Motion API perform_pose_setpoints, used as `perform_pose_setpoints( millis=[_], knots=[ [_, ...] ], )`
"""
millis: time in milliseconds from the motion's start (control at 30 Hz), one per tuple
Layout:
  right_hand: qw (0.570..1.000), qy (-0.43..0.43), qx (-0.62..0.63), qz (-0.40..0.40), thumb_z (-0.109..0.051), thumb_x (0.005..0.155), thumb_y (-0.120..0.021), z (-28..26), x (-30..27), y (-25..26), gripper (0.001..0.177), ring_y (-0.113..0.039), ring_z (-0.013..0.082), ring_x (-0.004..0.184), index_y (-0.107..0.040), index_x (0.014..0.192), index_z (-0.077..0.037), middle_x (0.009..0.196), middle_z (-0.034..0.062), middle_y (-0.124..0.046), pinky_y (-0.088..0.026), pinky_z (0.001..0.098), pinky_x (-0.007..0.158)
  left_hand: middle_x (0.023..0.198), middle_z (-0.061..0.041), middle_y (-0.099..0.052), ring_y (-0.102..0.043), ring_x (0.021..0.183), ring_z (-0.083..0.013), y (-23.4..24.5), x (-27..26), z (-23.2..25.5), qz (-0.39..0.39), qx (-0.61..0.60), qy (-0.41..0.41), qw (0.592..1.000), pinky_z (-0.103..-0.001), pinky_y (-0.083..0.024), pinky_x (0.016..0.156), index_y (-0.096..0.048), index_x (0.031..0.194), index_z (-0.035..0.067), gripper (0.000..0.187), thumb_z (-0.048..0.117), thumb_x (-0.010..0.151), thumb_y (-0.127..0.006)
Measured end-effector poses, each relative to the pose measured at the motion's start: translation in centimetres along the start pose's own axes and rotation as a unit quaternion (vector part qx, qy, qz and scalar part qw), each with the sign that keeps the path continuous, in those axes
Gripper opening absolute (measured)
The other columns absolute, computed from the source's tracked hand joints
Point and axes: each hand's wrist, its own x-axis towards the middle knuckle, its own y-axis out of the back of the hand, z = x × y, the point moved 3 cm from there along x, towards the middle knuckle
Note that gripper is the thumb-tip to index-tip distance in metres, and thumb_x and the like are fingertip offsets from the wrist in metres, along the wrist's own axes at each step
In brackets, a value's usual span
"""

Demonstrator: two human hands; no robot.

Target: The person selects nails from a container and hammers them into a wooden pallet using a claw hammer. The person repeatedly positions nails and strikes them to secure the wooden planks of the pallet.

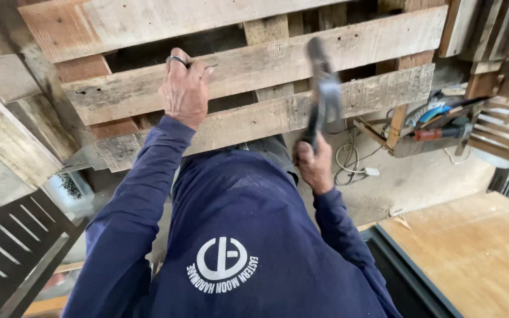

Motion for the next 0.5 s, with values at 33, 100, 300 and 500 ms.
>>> perform_pose_setpoints(
  millis=[33, 100, 300, 500],
  knots=[
    [0.996, -0.086, -0.003, -0.017, -0.046, 0.104, -0.059, 1.0, 1.0, -0.3, 0.042, -0.053, 0.0107, 0.049, -0.055, 0.099, -0.004, 0.067, 0.0024, -0.056, -0.043, 0.0262, 0.045, 0.096, -0.008, -0.055, -0.057, 0.079, -0.0188, -0.5, 0.1, 0.3, 0.013, -0.044, 0.026, 0.999, -0.031, -0.053, 0.058, -0.072, 0.092, 0.009, 0.017, 0.024, 0.099, -0.078],
    [0.984, -0.173, 0.007, -0.027, -0.047, 0.102, -0.059, 1.6, 1.4, -0.4, 0.043, -0.052, 0.0111, 0.046, -0.056, 0.097, -0.004, 0.063, 0.002, -0.055, -0.042, 0.0267, 0.043, 0.094, -0.006, -0.061, -0.06, 0.075, -0.0162, -2.3, 0.1, 1.4, 0.008, -0.143, 0.058, 0.988, -0.031, -0.053, 0.057, -0.073, 0.096, 0.01, 0.016, 0.025, 0.103, -0.073],
    [0.997, -0.06, 0.034, -0.031, -0.049, 0.101, -0.06, 0.5, -1.5, 2.6, 0.045, -0.055, 0.0111, 0.051, -0.058, 0.105, -0.004, 0.067, 0.0013, -0.058, -0.046, 0.0262, 0.047, 0.09, -0.01, -0.071, -0.068, 0.075, -0.0198, -7.2, 0.4, 4.8, -0.049, -0.297, 0.05, 0.952, -0.033, -0.057, 0.064, -0.071, 0.107, 0.007, 0.016, 0.023, 0.105, -0.069],
    [0.99, -0.128, 0.011, -0.064, -0.05, 0.102, -0.061, 4.2, -1.5, 3.8, 0.049, -0.052, 0.0097, 0.053, -0.058, 0.104, -0.002, 0.068, 0.0014, -0.055, -0.044, 0.0248, 0.049, 0.102, -0.009, -0.074, -0.074, 0.086, -0.0219, -8.0, -0.3, 5.7, -0.001, -0.28, -0.028, 0.96, -0.034, -0.061, 0.072, -0.073, 0.113, 0.009, 0.014, 0.017, 0.102, -0.073]
  ],
)
